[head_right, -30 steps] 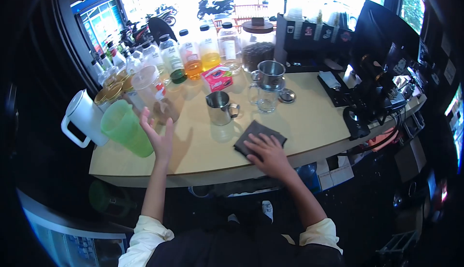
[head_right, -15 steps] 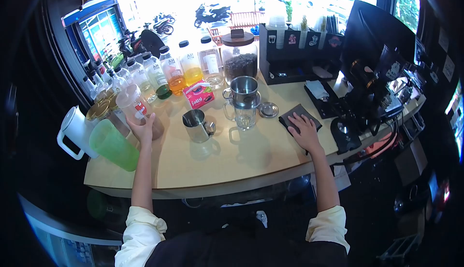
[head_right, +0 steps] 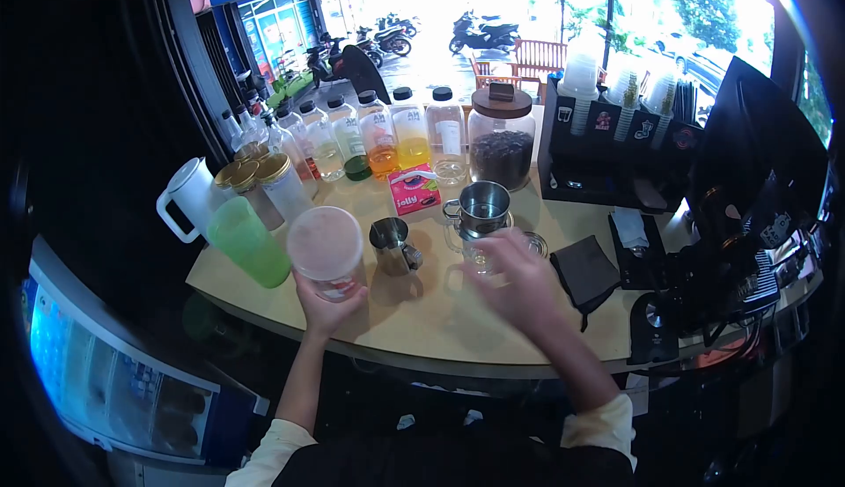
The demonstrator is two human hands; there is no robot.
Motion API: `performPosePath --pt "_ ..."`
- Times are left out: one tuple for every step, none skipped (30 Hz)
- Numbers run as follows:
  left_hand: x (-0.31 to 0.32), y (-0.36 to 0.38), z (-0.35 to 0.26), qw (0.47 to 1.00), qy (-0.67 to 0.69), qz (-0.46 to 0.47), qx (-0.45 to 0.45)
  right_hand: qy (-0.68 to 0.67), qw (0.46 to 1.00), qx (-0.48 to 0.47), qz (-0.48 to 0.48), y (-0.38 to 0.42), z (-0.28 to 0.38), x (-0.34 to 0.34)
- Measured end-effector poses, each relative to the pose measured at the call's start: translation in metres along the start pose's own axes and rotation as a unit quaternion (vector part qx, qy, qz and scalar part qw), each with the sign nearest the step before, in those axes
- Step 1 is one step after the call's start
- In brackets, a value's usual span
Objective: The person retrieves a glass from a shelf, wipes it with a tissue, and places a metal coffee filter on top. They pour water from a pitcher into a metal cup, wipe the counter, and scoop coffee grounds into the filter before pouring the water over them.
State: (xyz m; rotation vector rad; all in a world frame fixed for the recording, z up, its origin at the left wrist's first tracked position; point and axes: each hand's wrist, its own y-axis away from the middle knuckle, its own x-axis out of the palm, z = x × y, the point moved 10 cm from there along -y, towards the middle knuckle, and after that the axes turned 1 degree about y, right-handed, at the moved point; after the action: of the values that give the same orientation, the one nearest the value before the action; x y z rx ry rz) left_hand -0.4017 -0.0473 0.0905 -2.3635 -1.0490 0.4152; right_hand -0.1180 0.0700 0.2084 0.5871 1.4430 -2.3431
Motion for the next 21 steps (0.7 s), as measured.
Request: performPosePath --pt "0.011 0.004 0.0 1.0 0.011 0.024 0.008 -0.025 0.999 -0.028 0.037 -0.009 0.029 0.015" --pt "0.017 0.009 -0.006 1.0 0.011 0.019 0.008 -0.049 0.994 -0.057 0.075 -0.014 0.053 0.03" --pt "0.021 0.015 -0.025 0.996 -0.06 0.006 0.06 -0.032 0.994 -0.072 0.071 -0.02 0.066 0.039" --pt "0.025 0.021 -0.041 0.985 -0.134 -0.006 0.11 -0.018 0.994 -0.088 0.066 -0.024 0.076 0.046" --pt "0.027 0.03 -0.051 0.967 -0.192 -0.033 0.162 -0.025 0.993 -0.091 0.07 -0.027 0.082 0.051" --pt "0.028 0.034 -0.053 0.966 -0.198 -0.039 0.159 0.029 0.989 -0.042 0.138 -0.028 0.074 0.069" --pt "0.033 0.04 -0.061 0.953 -0.233 -0.041 0.189 0.083 0.975 0.007 0.205 -0.026 0.064 0.082" --pt "0.036 0.046 -0.07 0.938 -0.266 -0.042 0.218 0.079 0.975 0.003 0.208 -0.027 0.064 0.082" --pt "0.036 0.047 -0.071 0.94 -0.271 -0.036 0.202 0.069 0.971 0.016 0.229 -0.027 0.06 0.084" --pt "0.035 0.048 -0.076 0.94 -0.272 -0.039 0.2 0.06 0.966 0.029 0.249 -0.027 0.055 0.085" --pt "0.039 0.046 -0.075 0.945 -0.272 -0.013 0.181 0.061 0.965 0.028 0.252 -0.028 0.05 0.085" --pt "0.043 0.045 -0.073 0.949 -0.27 0.013 0.161 0.037 0.969 0.01 0.242 -0.029 0.046 0.083" --pt "0.043 0.044 -0.074 0.949 -0.27 0.012 0.16 0.013 0.973 -0.008 0.231 -0.031 0.043 0.082" --pt "0.047 0.042 -0.074 0.948 -0.276 0.028 0.155 0.013 0.972 -0.009 0.233 -0.031 0.036 0.082" --pt "0.051 0.04 -0.073 0.946 -0.283 0.044 0.15 -0.005 0.975 -0.029 0.22 -0.032 0.035 0.08" --pt "0.051 0.039 -0.075 0.946 -0.283 0.043 0.15 -0.023 0.977 -0.048 0.206 -0.033 0.036 0.077" --pt "0.053 0.037 -0.074 0.949 -0.276 0.057 0.139 -0.022 0.977 -0.049 0.206 -0.033 0.036 0.076" --pt "0.055 0.035 -0.072 0.952 -0.27 0.072 0.128 -0.031 0.975 -0.069 0.208 -0.032 0.04 0.075" --pt "0.054 0.032 -0.067 0.952 -0.269 0.072 0.128 -0.04 0.973 -0.09 0.21 -0.031 0.044 0.074" --pt "0.053 0.029 -0.057 0.967 -0.207 0.094 0.111 -0.041 0.972 -0.09 0.211 -0.032 0.045 0.074" --pt "0.054 0.03 -0.05 0.978 -0.146 0.117 0.092 -0.047 0.966 -0.143 0.209 -0.033 0.056 0.072"
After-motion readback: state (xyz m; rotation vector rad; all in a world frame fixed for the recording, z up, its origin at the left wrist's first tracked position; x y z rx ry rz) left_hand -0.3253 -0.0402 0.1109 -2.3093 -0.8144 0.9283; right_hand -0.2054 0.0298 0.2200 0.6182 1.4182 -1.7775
